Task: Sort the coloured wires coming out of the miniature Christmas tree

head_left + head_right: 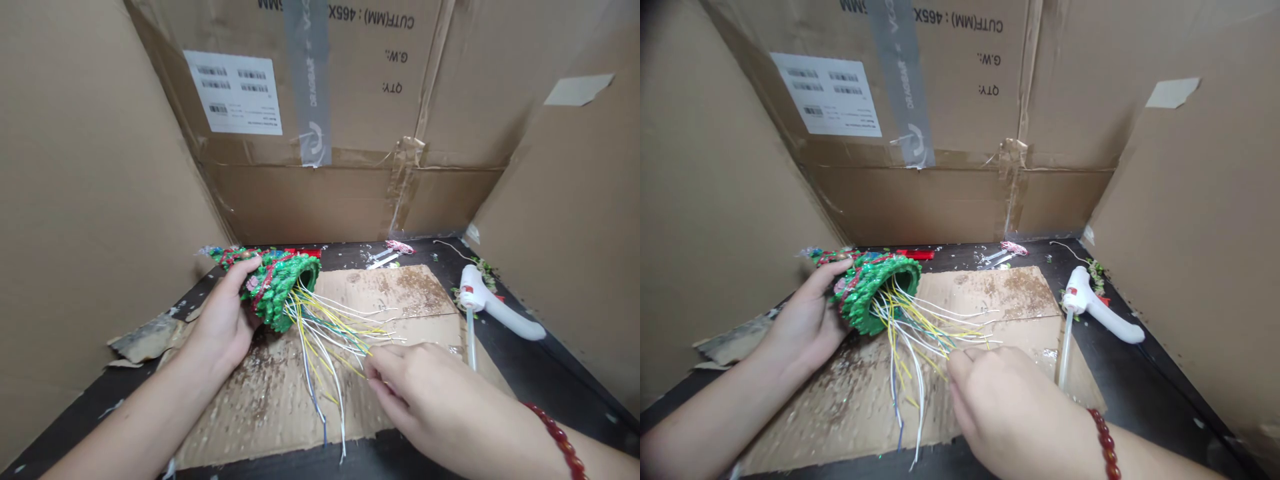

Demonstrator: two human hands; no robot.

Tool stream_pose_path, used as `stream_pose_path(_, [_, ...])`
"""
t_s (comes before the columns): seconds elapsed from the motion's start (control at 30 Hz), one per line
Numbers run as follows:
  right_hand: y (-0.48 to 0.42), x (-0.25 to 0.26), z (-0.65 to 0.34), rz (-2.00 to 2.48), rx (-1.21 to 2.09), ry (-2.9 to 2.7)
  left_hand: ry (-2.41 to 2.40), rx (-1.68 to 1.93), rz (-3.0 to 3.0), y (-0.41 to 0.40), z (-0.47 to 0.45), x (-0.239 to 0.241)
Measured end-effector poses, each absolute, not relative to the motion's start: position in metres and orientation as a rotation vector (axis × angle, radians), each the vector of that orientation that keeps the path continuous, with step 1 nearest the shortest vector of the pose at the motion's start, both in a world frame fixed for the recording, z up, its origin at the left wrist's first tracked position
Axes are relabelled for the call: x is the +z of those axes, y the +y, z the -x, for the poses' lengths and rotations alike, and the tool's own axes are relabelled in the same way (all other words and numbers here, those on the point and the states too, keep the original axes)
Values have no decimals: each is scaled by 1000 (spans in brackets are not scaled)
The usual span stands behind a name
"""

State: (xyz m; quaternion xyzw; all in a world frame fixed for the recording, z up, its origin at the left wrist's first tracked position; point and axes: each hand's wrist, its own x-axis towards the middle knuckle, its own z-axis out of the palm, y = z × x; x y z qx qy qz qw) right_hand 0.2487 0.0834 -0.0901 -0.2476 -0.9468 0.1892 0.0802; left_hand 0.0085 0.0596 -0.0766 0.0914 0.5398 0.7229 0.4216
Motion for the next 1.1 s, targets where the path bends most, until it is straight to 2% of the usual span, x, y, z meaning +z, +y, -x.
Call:
stream_pose_path(0.7, [88,-92,-248,900,485,-2835,1361,1811,-218,60,-10,-75])
stream_pose_path(0.97, [81,-81,-250,725,647,-2893,1363,1808,-207,60,-10,-74])
stream_pose_path(1.1, [78,-74,-249,651,617,-2913,1358,1807,-234,59,-10,-76])
